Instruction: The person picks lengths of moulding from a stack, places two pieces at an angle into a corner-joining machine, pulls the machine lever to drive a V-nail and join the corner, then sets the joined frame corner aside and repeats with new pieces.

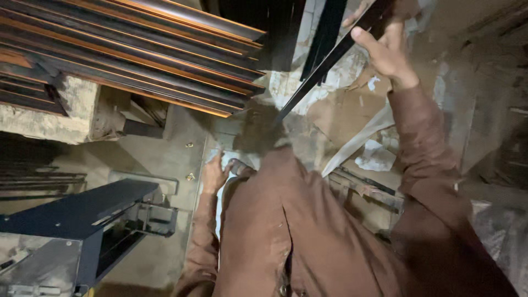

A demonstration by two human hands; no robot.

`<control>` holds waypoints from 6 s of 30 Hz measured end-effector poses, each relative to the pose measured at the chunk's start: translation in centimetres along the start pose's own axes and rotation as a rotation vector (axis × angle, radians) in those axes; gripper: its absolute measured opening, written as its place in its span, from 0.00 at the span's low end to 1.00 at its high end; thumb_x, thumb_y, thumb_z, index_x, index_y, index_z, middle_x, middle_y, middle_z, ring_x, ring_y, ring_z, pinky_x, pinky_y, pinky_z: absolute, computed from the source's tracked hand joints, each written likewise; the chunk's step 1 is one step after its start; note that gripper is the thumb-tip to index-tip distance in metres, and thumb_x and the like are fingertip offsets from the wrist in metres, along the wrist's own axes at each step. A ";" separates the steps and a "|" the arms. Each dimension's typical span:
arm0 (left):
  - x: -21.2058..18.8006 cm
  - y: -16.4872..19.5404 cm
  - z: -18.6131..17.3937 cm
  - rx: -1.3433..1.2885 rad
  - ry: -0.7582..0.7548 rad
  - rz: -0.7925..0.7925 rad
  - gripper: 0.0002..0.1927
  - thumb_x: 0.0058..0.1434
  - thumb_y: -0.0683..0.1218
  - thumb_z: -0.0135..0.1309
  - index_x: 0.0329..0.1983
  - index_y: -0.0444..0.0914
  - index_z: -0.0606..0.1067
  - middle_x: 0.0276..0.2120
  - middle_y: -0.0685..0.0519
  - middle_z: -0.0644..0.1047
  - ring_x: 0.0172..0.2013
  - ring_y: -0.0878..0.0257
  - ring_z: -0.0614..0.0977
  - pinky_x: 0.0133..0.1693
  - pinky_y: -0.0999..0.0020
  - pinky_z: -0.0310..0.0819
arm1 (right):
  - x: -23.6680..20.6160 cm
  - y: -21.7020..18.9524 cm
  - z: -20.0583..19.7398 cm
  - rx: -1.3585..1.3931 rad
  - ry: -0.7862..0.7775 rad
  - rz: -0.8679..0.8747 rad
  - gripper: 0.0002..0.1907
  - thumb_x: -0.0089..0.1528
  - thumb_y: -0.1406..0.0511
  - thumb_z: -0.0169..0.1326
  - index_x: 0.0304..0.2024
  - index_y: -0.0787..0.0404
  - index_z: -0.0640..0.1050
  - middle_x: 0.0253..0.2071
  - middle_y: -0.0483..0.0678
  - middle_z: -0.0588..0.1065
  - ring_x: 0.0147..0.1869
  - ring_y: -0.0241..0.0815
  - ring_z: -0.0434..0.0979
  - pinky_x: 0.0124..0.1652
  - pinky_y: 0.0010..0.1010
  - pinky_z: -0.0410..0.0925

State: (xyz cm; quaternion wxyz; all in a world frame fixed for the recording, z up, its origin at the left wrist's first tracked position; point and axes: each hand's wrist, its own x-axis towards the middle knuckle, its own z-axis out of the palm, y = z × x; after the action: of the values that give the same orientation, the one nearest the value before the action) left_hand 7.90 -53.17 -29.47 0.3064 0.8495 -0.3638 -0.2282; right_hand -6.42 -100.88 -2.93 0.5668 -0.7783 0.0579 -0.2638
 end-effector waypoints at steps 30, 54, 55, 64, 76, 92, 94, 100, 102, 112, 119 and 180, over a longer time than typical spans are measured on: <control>5.4 8.2 9.9 -0.044 0.509 -0.721 0.36 0.57 0.43 0.65 0.68 0.32 0.67 0.53 0.36 0.79 0.39 0.50 0.86 0.46 0.57 0.79 | 24.9 35.4 -18.1 -0.848 -0.453 0.296 0.32 0.71 0.48 0.63 0.49 0.75 0.75 0.56 0.72 0.71 0.64 0.70 0.70 0.65 0.54 0.64; 8.0 11.3 10.6 -0.084 0.545 -0.781 0.37 0.58 0.43 0.64 0.70 0.29 0.65 0.54 0.34 0.78 0.41 0.49 0.86 0.47 0.57 0.79 | 26.6 38.5 -14.2 -0.575 -0.384 -0.059 0.43 0.66 0.63 0.68 0.75 0.65 0.58 0.70 0.67 0.62 0.71 0.69 0.65 0.61 0.50 0.71; 8.2 11.4 10.6 -0.091 0.548 -0.785 0.37 0.58 0.43 0.64 0.70 0.29 0.65 0.54 0.35 0.78 0.41 0.49 0.86 0.46 0.57 0.79 | 26.7 38.2 -14.0 -0.706 -0.367 -0.174 0.43 0.66 0.63 0.72 0.75 0.64 0.60 0.70 0.66 0.62 0.71 0.68 0.65 0.63 0.52 0.70; 9.6 12.6 9.4 -0.102 0.576 -0.796 0.38 0.57 0.44 0.64 0.70 0.30 0.64 0.54 0.36 0.79 0.41 0.49 0.86 0.47 0.56 0.78 | 27.5 36.1 -12.9 -0.383 -0.334 0.007 0.49 0.63 0.65 0.73 0.76 0.68 0.56 0.74 0.63 0.63 0.74 0.60 0.69 0.64 0.44 0.69; 6.8 12.6 5.2 -0.098 0.767 -0.880 0.38 0.56 0.44 0.64 0.69 0.33 0.66 0.52 0.39 0.79 0.43 0.48 0.84 0.47 0.54 0.78 | 26.1 34.7 -11.8 -0.735 0.069 -0.246 0.72 0.50 0.56 0.80 0.78 0.70 0.43 0.78 0.68 0.47 0.81 0.67 0.47 0.74 0.56 0.47; 11.5 -4.5 -26.5 -0.065 1.204 -0.431 0.29 0.62 0.48 0.63 0.63 0.31 0.71 0.38 0.43 0.83 0.38 0.48 0.87 0.42 0.57 0.80 | 20.0 16.0 15.4 -0.447 -0.388 -0.190 0.32 0.59 0.64 0.69 0.63 0.66 0.74 0.62 0.60 0.72 0.66 0.60 0.73 0.60 0.44 0.68; 12.3 -7.7 -29.0 -0.059 1.233 -0.461 0.34 0.57 0.49 0.66 0.63 0.30 0.69 0.37 0.42 0.81 0.36 0.46 0.86 0.39 0.55 0.79 | 20.1 16.0 18.7 -0.490 -0.430 -0.188 0.35 0.57 0.63 0.70 0.63 0.66 0.74 0.62 0.61 0.73 0.65 0.61 0.73 0.60 0.45 0.68; 13.7 -12.5 -34.9 0.029 0.926 -0.573 0.41 0.47 0.57 0.78 0.60 0.38 0.72 0.46 0.43 0.78 0.48 0.42 0.81 0.50 0.50 0.76 | 19.9 17.4 26.2 -0.584 -0.503 -0.083 0.36 0.56 0.60 0.72 0.62 0.67 0.74 0.61 0.62 0.73 0.65 0.60 0.73 0.61 0.46 0.68; 14.1 -12.7 -35.3 0.056 0.836 -0.677 0.51 0.33 0.55 0.80 0.60 0.38 0.68 0.45 0.39 0.73 0.45 0.39 0.77 0.45 0.48 0.73 | 19.6 17.2 27.4 -0.637 -0.492 -0.009 0.36 0.55 0.60 0.72 0.62 0.66 0.74 0.59 0.61 0.74 0.64 0.60 0.73 0.62 0.46 0.67; 13.3 -15.2 -33.5 0.133 1.027 -0.763 0.33 0.48 0.45 0.72 0.56 0.38 0.71 0.47 0.37 0.72 0.45 0.37 0.79 0.46 0.47 0.75 | 16.8 16.1 28.2 -0.973 -0.419 -0.160 0.25 0.53 0.67 0.68 0.52 0.60 0.76 0.53 0.55 0.71 0.59 0.59 0.70 0.51 0.50 0.68; 9.3 -18.2 -36.1 -0.545 1.127 -0.771 0.36 0.48 0.43 0.69 0.58 0.36 0.65 0.37 0.42 0.79 0.43 0.38 0.81 0.44 0.47 0.74 | 17.1 16.5 29.5 -1.101 -0.463 -0.161 0.23 0.55 0.67 0.65 0.51 0.63 0.72 0.51 0.56 0.68 0.57 0.60 0.69 0.48 0.51 0.67; -24.6 1.1 -12.6 -0.448 1.540 -0.508 0.24 0.51 0.44 0.72 0.46 0.33 0.73 0.30 0.56 0.76 0.30 0.68 0.77 0.36 0.69 0.76 | -3.1 7.0 36.4 -0.142 -0.179 -0.208 0.48 0.53 0.73 0.66 0.72 0.65 0.58 0.62 0.57 0.68 0.66 0.52 0.72 0.64 0.41 0.67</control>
State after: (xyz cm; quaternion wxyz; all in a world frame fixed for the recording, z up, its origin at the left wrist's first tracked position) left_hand -0.43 -30.66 -15.71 0.5698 0.7430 0.2029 0.2864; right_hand 9.75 -71.08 -18.32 0.4827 -0.8387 -0.0552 -0.2461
